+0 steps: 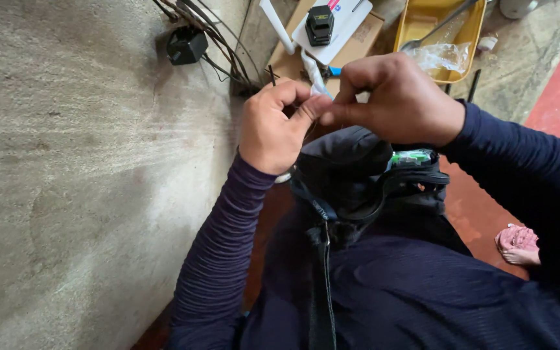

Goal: Installing a mechanical connector onto a fiber optic cable using a stripper and cleaver.

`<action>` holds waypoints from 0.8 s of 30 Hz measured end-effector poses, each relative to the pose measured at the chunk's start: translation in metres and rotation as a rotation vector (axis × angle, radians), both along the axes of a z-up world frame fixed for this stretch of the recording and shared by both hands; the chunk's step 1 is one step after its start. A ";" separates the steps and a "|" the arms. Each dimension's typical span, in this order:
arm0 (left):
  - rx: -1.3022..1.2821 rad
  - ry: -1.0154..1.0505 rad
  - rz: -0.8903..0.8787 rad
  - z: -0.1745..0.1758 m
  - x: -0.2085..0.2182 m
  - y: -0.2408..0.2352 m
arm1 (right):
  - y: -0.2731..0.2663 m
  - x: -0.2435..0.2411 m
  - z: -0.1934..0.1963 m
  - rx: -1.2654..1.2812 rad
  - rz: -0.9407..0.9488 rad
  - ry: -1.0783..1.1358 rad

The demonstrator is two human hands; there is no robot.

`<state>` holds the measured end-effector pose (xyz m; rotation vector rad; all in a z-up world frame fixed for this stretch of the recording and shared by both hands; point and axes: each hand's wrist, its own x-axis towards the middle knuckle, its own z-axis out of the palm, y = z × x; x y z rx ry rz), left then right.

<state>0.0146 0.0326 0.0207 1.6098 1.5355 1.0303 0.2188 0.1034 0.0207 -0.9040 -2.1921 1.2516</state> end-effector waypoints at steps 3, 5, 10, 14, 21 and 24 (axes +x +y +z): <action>0.026 0.028 -0.025 -0.001 -0.002 0.001 | 0.002 0.001 -0.001 -0.237 0.001 -0.046; -0.015 0.037 -0.023 -0.001 0.000 0.003 | 0.000 0.002 -0.015 -0.415 -0.015 0.043; -0.076 0.095 -0.032 -0.008 -0.001 0.005 | -0.003 0.004 -0.038 -0.587 -0.124 0.060; -0.056 0.113 -0.090 -0.009 -0.004 0.008 | 0.000 0.007 -0.041 -0.661 -0.162 0.176; -0.083 0.103 -0.119 -0.011 -0.010 0.012 | -0.007 0.011 -0.030 -0.225 -0.152 0.085; 0.026 0.129 -0.116 0.010 -0.011 0.013 | 0.006 0.015 -0.022 -0.233 -0.108 0.189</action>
